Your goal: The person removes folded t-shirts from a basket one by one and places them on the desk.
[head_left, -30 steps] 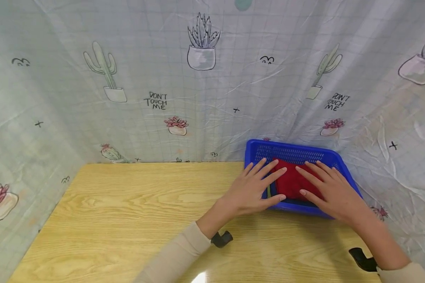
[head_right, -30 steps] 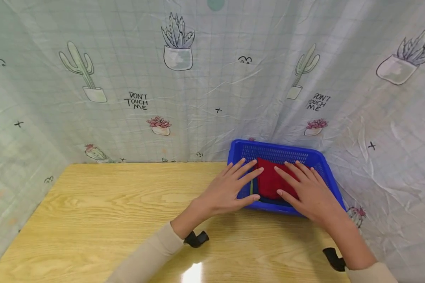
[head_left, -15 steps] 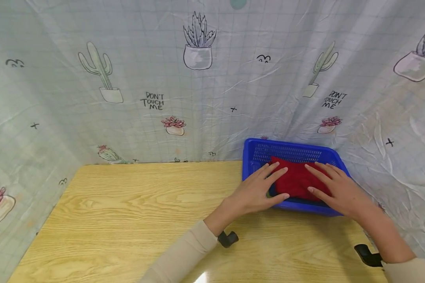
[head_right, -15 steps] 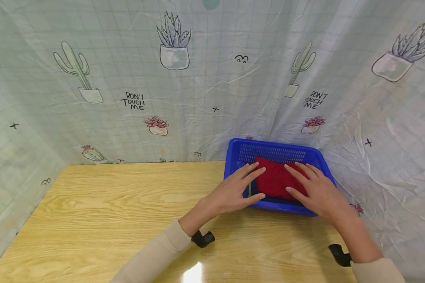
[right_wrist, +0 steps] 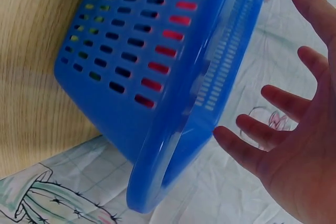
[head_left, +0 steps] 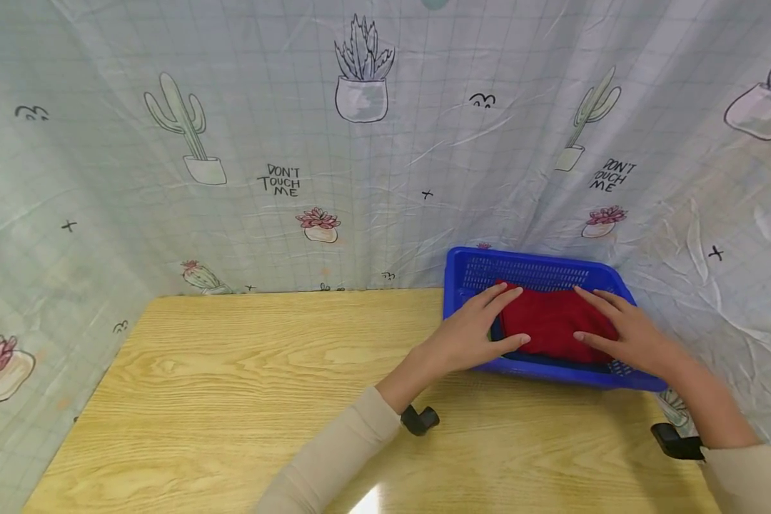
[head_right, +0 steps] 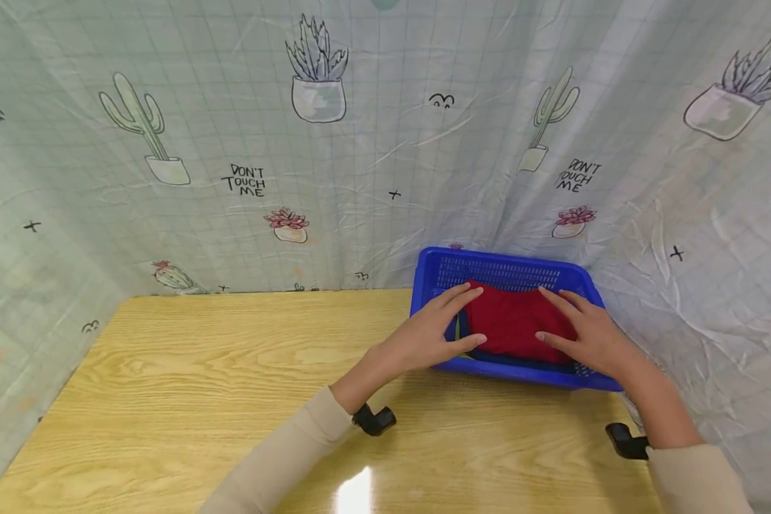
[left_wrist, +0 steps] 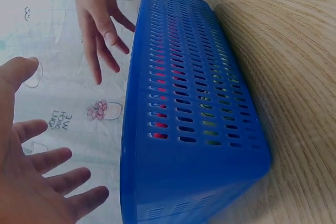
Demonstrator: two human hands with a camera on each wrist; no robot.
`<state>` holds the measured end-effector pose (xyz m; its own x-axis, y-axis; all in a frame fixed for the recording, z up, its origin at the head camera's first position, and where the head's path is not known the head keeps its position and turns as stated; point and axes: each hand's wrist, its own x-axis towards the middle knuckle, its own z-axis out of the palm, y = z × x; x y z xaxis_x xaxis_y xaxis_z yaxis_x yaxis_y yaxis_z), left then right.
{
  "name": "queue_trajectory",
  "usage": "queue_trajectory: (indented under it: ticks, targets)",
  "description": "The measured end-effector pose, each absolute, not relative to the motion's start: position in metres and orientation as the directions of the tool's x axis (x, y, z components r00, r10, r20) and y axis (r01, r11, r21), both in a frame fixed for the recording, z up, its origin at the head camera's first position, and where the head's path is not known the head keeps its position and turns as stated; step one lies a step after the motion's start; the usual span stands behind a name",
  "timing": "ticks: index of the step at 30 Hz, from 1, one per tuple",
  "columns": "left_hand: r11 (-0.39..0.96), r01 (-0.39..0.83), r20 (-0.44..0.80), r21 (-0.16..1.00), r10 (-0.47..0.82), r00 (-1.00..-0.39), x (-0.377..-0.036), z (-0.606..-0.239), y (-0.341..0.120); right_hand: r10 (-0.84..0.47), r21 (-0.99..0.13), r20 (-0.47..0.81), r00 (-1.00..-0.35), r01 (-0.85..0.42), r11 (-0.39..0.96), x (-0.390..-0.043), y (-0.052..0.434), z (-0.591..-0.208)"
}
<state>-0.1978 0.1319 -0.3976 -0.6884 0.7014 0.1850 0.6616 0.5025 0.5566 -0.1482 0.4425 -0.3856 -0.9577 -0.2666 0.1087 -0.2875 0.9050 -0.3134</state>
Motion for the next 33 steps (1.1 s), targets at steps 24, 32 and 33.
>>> queue_trajectory:
  ticks: [24, 32, 33]
  targets:
    - [0.510, 0.531, 0.039, 0.677, 0.695, -0.718, -0.239, -0.391, 0.165, -0.169, -0.548, -0.272, -0.947, 0.008, 0.836, -0.182, 0.469, -0.379]
    - [0.555, 0.486, -0.031, 0.675, 0.680, -0.733, -0.267, -0.395, 0.179, -0.178, -0.686, -0.423, -0.888, 0.186, 0.704, -0.196, 0.477, -0.385]
    - [0.566, 0.466, -0.052, 0.681, 0.671, -0.740, -0.270, -0.397, 0.181, -0.178, -0.690, -0.436, -0.882, 0.201, 0.695, -0.198, 0.477, -0.385]
